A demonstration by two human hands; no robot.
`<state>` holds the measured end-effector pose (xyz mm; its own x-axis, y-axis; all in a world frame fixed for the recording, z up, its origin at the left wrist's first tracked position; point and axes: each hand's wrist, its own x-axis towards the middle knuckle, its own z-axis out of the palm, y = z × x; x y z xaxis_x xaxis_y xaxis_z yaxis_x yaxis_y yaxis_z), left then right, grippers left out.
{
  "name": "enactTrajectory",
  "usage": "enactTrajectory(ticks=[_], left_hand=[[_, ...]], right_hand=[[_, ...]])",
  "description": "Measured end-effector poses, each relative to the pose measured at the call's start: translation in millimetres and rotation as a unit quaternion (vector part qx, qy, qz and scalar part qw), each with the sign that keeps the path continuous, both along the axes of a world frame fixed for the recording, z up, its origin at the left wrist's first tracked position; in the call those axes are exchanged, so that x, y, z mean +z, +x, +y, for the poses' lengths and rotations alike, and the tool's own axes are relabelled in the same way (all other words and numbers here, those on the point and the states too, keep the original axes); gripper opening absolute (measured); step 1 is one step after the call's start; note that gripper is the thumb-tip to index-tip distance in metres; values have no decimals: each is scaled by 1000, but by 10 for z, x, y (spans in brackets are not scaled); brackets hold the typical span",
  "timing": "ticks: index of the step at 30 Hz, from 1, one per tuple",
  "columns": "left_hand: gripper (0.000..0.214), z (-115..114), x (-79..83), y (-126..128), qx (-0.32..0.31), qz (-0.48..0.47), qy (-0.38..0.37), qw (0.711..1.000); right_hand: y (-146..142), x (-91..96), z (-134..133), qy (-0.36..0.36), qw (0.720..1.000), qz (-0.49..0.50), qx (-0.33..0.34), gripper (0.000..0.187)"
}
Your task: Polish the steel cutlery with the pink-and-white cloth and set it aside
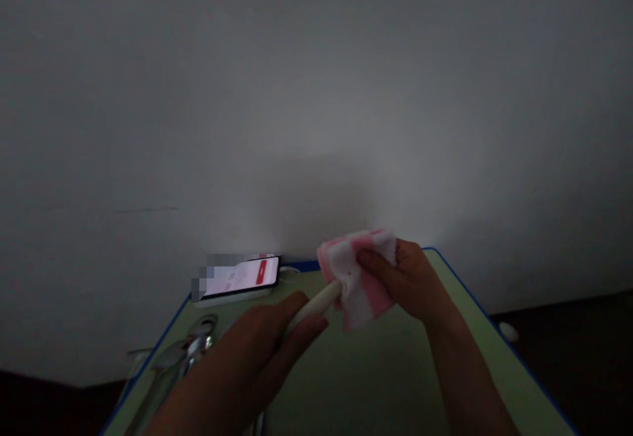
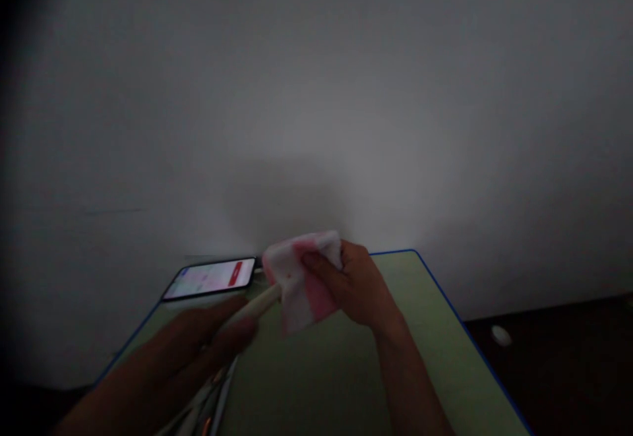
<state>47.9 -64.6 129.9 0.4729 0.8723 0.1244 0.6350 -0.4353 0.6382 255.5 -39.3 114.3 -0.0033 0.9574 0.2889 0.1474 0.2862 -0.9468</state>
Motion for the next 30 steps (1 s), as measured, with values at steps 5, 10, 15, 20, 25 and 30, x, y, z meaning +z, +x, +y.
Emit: enactTrajectory(ticks=[5,10,15,20,25,30], left_hand=[[32,10,-125,258,-12,17,-14,1000],[35,23,-260,324,5,33,-30,999],[39,52,-145,217,12,37,-58,998],[33,43,-25,-2,-36,17,-71,997],[31,61,34,-254,17,-26,-63,998],[34,57,97,-264,41,-61,-24,997]], right_hand=[[-393,-83,-7,-26,968,229,-100,31],[-656,-228,52,-62,948,288,-124,37],[-523,-203,108,-48,968,235,-74,36],[-286,-40,37,99,987,62,-107,25],[-81,59,-38,109,992,-49,-32,22],[22,96,-87,74,989,-126,-8,23]])
